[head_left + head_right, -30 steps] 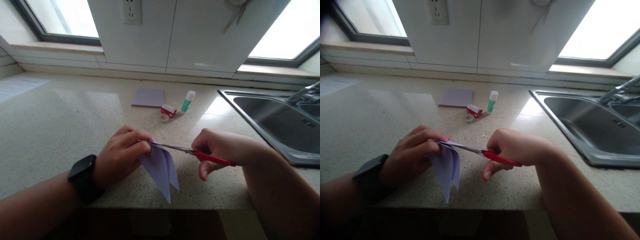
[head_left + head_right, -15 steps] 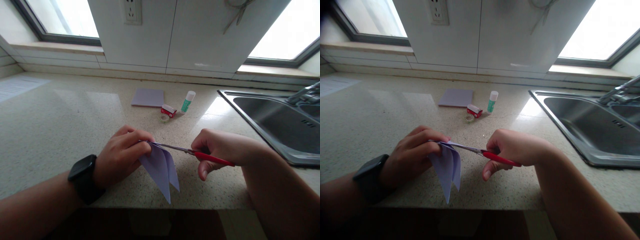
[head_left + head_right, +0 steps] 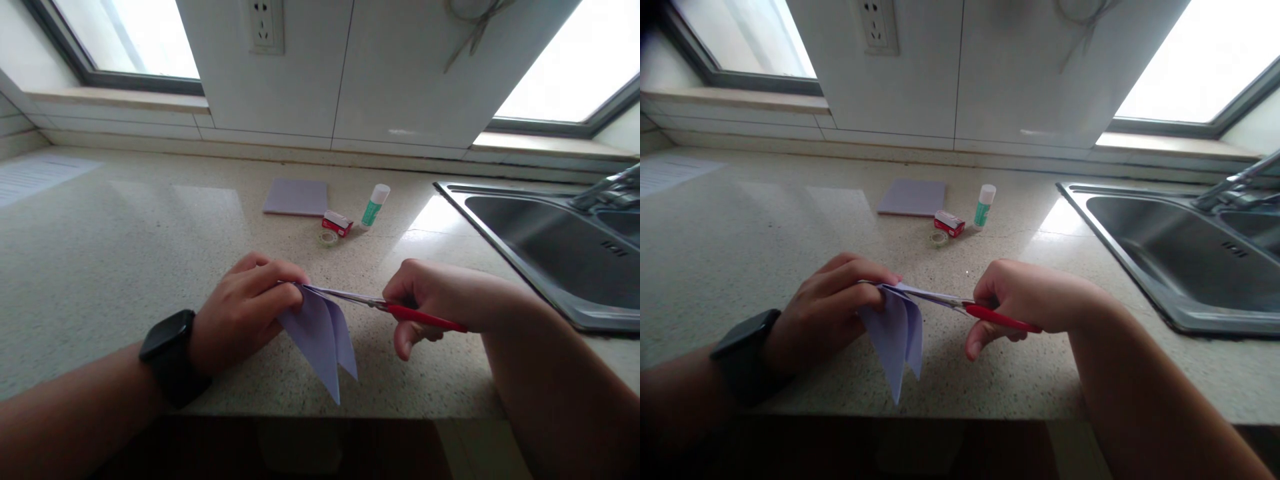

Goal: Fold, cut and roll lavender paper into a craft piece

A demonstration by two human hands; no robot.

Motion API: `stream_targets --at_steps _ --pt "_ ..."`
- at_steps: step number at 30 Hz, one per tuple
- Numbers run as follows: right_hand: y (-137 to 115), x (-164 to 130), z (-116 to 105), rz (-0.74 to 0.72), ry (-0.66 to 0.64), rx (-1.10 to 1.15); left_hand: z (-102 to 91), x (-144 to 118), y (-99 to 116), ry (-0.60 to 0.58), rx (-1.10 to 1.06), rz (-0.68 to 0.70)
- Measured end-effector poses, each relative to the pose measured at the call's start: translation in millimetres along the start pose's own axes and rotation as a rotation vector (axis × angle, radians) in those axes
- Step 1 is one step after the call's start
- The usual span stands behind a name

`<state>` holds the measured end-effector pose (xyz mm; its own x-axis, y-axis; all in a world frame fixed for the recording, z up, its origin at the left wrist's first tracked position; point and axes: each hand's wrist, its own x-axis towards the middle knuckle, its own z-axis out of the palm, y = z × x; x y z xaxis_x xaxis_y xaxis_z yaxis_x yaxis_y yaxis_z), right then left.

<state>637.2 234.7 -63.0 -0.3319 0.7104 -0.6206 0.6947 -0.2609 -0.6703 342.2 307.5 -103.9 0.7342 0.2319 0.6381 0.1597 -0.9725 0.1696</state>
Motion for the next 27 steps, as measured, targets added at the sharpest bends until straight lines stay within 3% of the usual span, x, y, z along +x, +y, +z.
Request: stream_targets --at_steps 14,27 --pt "6.4 1.7 -2.8 -0.098 -0.011 -0.042 -2.1 3.1 1.8 0.002 -0.001 0.036" --pt "2.5 2.9 1.0 -0.061 -0.015 0.012 -2.1 1.6 1.1 -0.014 0.005 0.037"
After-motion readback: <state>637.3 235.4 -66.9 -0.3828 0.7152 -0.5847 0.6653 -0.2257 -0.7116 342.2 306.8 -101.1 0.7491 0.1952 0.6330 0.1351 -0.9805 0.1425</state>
